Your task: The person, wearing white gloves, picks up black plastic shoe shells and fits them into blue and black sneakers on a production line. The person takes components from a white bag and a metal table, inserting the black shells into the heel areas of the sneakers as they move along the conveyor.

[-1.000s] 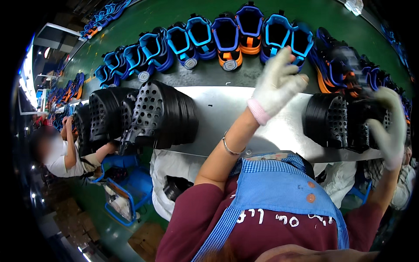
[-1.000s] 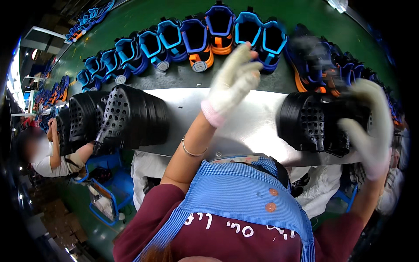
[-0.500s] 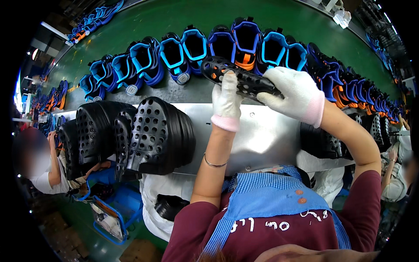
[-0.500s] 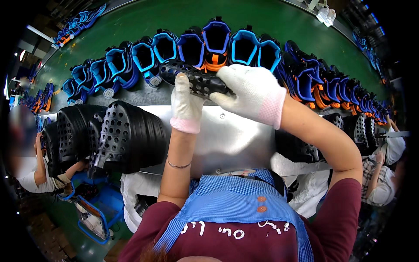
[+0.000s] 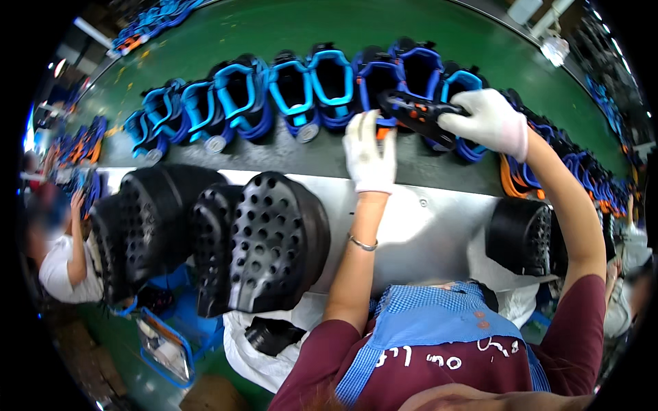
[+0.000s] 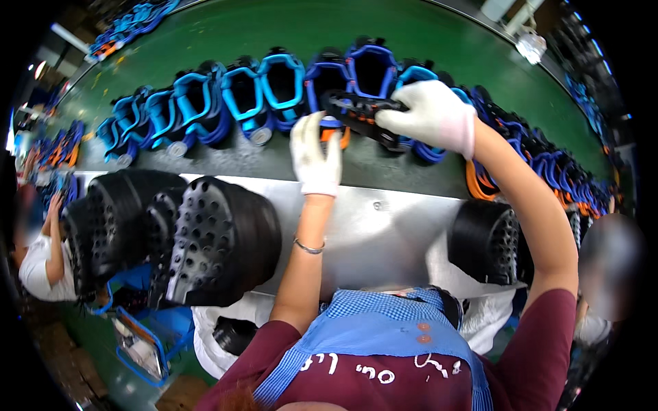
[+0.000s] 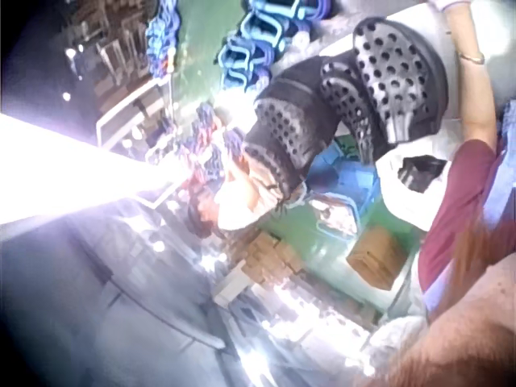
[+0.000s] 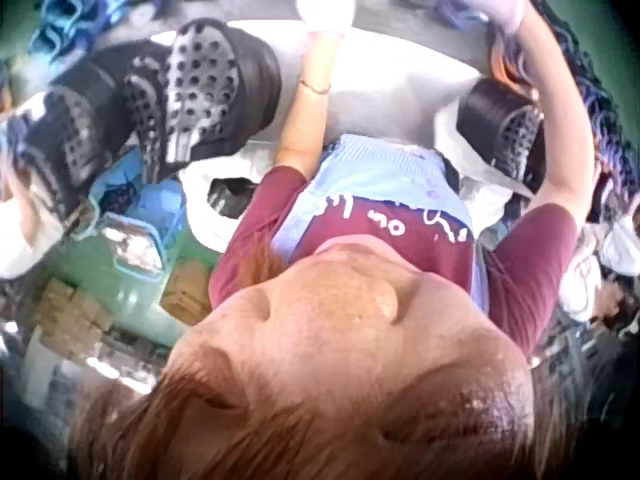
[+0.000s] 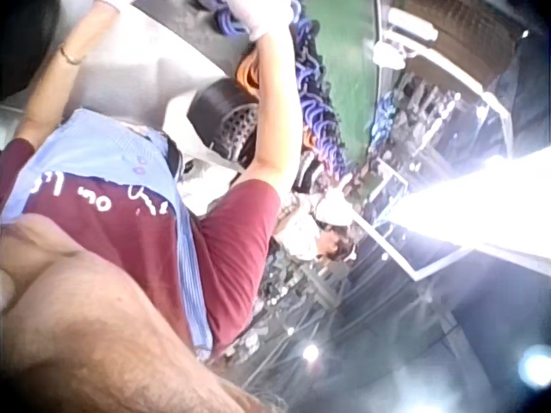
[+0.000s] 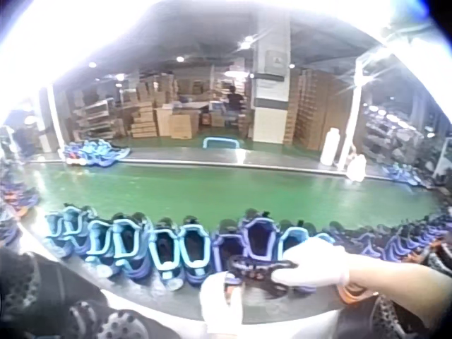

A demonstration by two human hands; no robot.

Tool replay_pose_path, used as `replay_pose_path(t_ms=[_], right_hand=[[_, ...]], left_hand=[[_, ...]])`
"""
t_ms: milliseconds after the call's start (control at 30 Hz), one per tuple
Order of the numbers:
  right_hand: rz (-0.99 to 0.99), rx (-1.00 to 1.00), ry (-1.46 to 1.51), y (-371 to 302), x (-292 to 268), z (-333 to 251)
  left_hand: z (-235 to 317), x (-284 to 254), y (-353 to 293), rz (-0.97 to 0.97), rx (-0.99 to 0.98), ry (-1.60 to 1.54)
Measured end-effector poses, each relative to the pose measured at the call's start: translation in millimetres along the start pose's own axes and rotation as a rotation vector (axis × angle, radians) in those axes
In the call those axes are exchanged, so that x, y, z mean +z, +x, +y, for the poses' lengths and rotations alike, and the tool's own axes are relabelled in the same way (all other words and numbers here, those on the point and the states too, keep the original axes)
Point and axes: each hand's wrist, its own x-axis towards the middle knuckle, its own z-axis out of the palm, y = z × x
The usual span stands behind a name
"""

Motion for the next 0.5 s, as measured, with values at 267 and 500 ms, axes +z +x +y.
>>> replay_pose_path(t_ms=[267,500], right_hand=[[-0.187,0.258,0.184,52,-21,-4],[-0.163,0.243,-0.115,112,19,-34]], left_hand=[[6,6,1,0.087,-0.021,-0.038],[5,7,2,0.087,-0.011,-0.011]])
